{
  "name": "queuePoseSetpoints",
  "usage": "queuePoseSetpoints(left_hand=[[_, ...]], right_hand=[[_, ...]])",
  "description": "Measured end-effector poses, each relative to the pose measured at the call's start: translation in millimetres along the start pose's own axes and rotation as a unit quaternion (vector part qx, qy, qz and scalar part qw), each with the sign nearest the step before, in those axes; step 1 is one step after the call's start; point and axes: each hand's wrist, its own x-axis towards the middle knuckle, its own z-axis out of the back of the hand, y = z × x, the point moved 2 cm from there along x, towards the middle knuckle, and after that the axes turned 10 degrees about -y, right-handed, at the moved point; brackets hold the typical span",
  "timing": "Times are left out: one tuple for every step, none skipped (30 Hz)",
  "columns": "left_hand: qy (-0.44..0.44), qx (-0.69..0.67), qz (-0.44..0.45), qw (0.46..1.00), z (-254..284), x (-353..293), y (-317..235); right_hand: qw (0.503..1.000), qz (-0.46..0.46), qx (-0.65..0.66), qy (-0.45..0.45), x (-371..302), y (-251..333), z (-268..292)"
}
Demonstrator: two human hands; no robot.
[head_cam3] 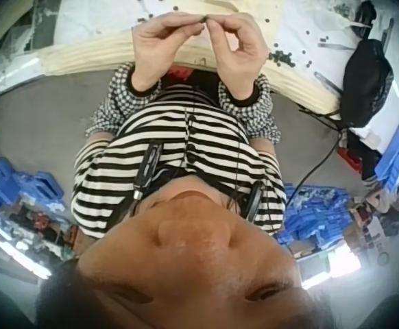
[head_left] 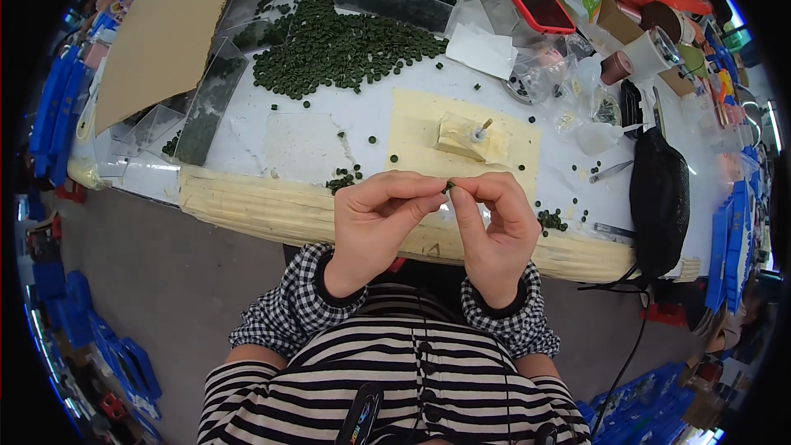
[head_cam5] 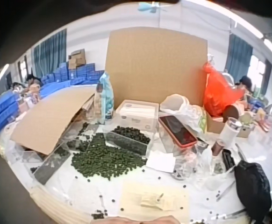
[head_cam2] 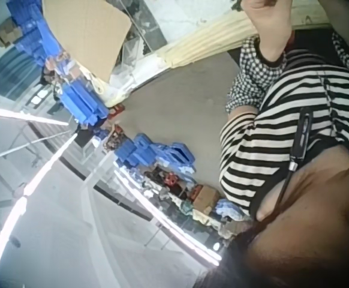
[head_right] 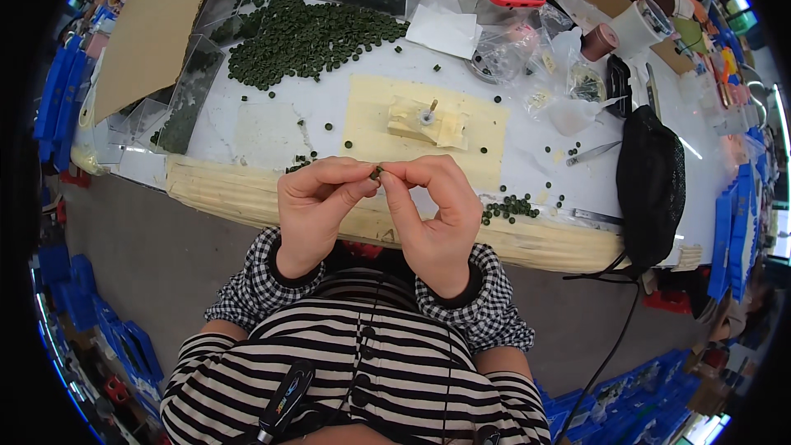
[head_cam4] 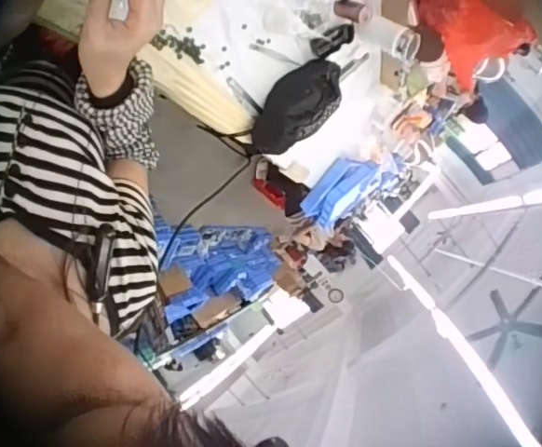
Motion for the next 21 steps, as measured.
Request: queuePoseSetpoints(left_hand=[[0.000, -0.001, -0.005, 1.000, 0.0, 0.0, 0.1], [0.000, -0.002, -0.009, 1.000, -0.2, 0.3, 0.2], [0.000, -0.003, -0.014, 1.000, -0.2, 0.4, 0.3], [-0.001, 0.002, -0.023, 1.000, -0.3, 0.5, 0.0], [-0.002, 0.007, -0.032, 0.999, -0.4, 0.5, -0.5], [-0.003, 0.012, -0.041, 0.999, -0.5, 0.6, -1.0], [-0.002, 0.022, -0.054, 0.998, -0.3, 0.6, -1.5], [-0.002, 0.032, -0.067, 0.997, 0.3, 0.6, -1.9], [-0.001, 0.042, -0.080, 0.996, 0.7, 0.5, -2.4], [0.002, 0.053, -0.087, 0.995, 1.2, 0.8, -2.7], [0.005, 0.063, -0.095, 0.993, 1.8, 1.2, -2.9], [0.008, 0.074, -0.103, 0.992, 1.9, 1.5, -3.0], [0.007, 0.078, -0.105, 0.991, 1.8, 1.6, -3.0], [0.006, 0.081, -0.106, 0.991, 1.6, 1.6, -2.9], [0.003, 0.086, -0.109, 0.990, 1.6, 1.6, -2.9], [-0.003, 0.074, -0.095, 0.993, 1.8, 1.6, -1.8], [-0.009, 0.063, -0.082, 0.995, 1.9, 1.3, -0.4], [-0.015, 0.051, -0.069, 0.996, 2.4, 1.2, 0.7], [-0.012, 0.058, -0.074, 0.995, 2.9, 1.2, 0.6], [-0.008, 0.065, -0.079, 0.995, 3.6, 1.4, 0.2], [-0.004, 0.072, -0.084, 0.994, 4.2, 1.8, -0.5]], right_hand=[[1.000, 0.000, -0.004, 0.000, -0.2, 0.7, -0.1], [1.000, 0.001, -0.008, 0.000, -0.7, 1.7, -0.2], [1.000, 0.001, -0.012, 0.000, -1.3, 2.2, -0.5], [1.000, -0.006, -0.006, 0.001, -2.1, 1.9, -0.7], [1.000, -0.012, 0.000, 0.002, -2.8, 1.5, -0.8], [1.000, -0.018, 0.006, 0.003, -3.3, 1.4, -0.9], [1.000, -0.028, 0.010, 0.004, -4.1, 1.5, -0.8], [0.999, -0.038, 0.015, 0.005, -4.9, 1.8, -0.7], [0.999, -0.048, 0.019, 0.006, -5.4, 2.1, -0.6], [0.998, -0.054, 0.020, 0.008, -5.3, 2.4, -0.6], [0.998, -0.061, 0.022, 0.010, -5.0, 2.9, -0.4], [0.997, -0.067, 0.023, 0.011, -4.9, 3.0, -0.1], [0.998, -0.065, 0.021, 0.011, -4.9, 2.9, 0.1], [0.998, -0.063, 0.019, 0.011, -4.8, 2.7, 0.3], [0.998, -0.060, 0.018, 0.012, -4.7, 2.5, 0.1], [0.998, -0.065, 0.018, 0.014, -4.5, 2.2, -0.1], [0.997, -0.069, 0.019, 0.015, -4.3, 2.1, -0.4], [0.997, -0.073, 0.020, 0.017, -4.2, 1.9, -0.7], [0.997, -0.074, 0.020, 0.019, -4.3, 2.1, -1.1], [0.997, -0.076, 0.020, 0.021, -4.4, 2.4, -1.3], [0.997, -0.077, 0.021, 0.023, -4.5, 2.9, -1.3]])
